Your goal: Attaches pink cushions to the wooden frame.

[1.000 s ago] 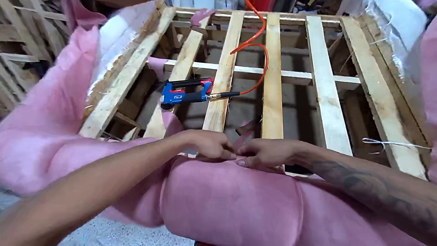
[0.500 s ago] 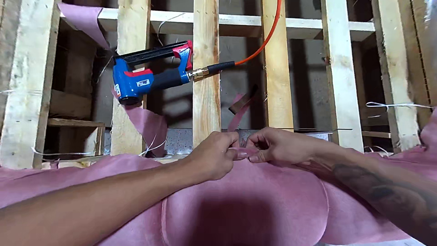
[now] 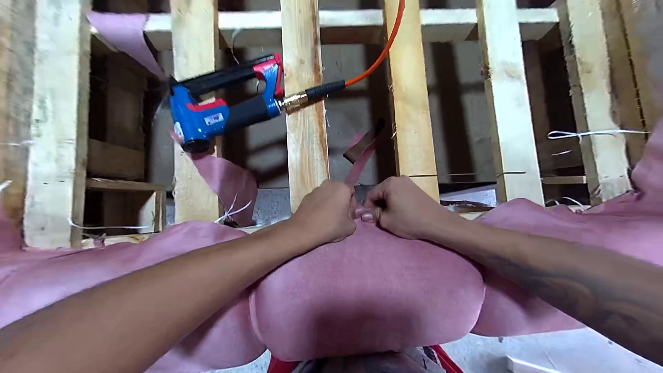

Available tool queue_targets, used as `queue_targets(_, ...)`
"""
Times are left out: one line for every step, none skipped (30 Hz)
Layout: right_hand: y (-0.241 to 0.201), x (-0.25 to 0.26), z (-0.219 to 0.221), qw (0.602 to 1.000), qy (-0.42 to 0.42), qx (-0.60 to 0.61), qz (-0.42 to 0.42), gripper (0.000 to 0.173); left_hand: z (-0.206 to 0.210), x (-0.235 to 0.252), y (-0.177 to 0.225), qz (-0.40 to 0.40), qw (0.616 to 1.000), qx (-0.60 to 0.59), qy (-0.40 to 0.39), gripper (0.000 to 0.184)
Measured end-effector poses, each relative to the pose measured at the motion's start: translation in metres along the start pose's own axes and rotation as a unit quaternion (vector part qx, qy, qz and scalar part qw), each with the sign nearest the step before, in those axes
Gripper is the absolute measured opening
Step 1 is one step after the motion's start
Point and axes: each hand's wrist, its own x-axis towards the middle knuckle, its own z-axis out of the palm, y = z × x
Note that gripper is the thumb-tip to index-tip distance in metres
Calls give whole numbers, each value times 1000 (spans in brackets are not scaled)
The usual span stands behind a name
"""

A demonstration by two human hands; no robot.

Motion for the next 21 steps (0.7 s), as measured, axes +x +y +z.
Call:
queue_targets(-1, 2, 1, 1000, -30, -4, 5, 19, 0, 1, 2, -4, 1000, 21, -19, 14)
queue_targets(-2, 4, 3, 998, -57, -13, 10, 18, 1, 1, 5, -12, 998, 42, -35, 14)
queue_targets(-2, 7, 4, 997, -74, -25, 10, 18, -1, 1, 9, -24, 996, 66, -47, 15)
queue_targets(-2, 10, 4, 996, -86, -36, 8, 19, -3, 2, 13, -36, 993, 93, -58, 15)
queue_targets(-2, 12, 5, 994, -95, -45, 8, 20, -4, 2, 17, -45, 990, 116, -67, 16)
queue_targets(-1, 13, 6, 993, -102, -53, 8, 21, -5, 3, 20, -50, 987, 132, -79, 16)
queue_targets(-1, 13, 6, 992, -109, -58, 11, 21, -6, 3, 21, -52, 985, 138, -93, 17)
queue_targets(0, 13, 8, 991, -114, -65, 14, 19, -6, 4, 21, -48, 984, 136, -106, 18)
queue_targets(1, 12, 8, 991, -114, -68, 17, 16, -7, 4, 21, -41, 984, 128, -120, 18)
queue_targets(2, 11, 6, 992, -99, -71, 12, 10, -8, 4, 21, -35, 983, 119, -137, 20)
queue_targets(3, 10, 1, 995, -62, -78, -12, 4, -11, 6, 20, -32, 981, 114, -154, 23)
queue_targets(4, 10, -7, 995, -7, -83, -55, 8, -13, 8, 18, -28, 979, 110, -168, 26)
queue_targets(2, 13, -19, 989, 53, -94, -106, 11, -13, 10, 16, -24, 977, 110, -179, 27)
queue_targets(-5, 20, -33, 976, 108, -111, -151, 14, -12, 12, 14, -20, 976, 112, -187, 28)
queue_targets(-18, 30, -47, 959, 155, -134, -195, 16, -10, 14, 13, -12, 974, 117, -192, 30)
queue_targets(-34, 45, -58, 936, 196, -158, -245, 19, -9, 13, 13, -2, 974, 123, -191, 31)
queue_targets(-52, 65, -67, 905, 234, -184, -304, 22, -8, 14, 12, 8, 974, 129, -184, 31)
queue_targets(-72, 89, -73, 875, 253, -210, -356, 26, -6, 14, 11, 12, 975, 133, -179, 30)
queue_targets(-92, 114, -75, 857, 247, -234, -388, 34, -5, 15, 10, 12, 975, 136, -174, 29)
queue_targets(-111, 137, -73, 852, 222, -252, -402, 47, -5, 16, 11, 5, 975, 136, -175, 30)
queue_targets(-128, 157, -67, 858, 186, -262, -401, 59, -6, 16, 13, -7, 974, 139, -181, 32)
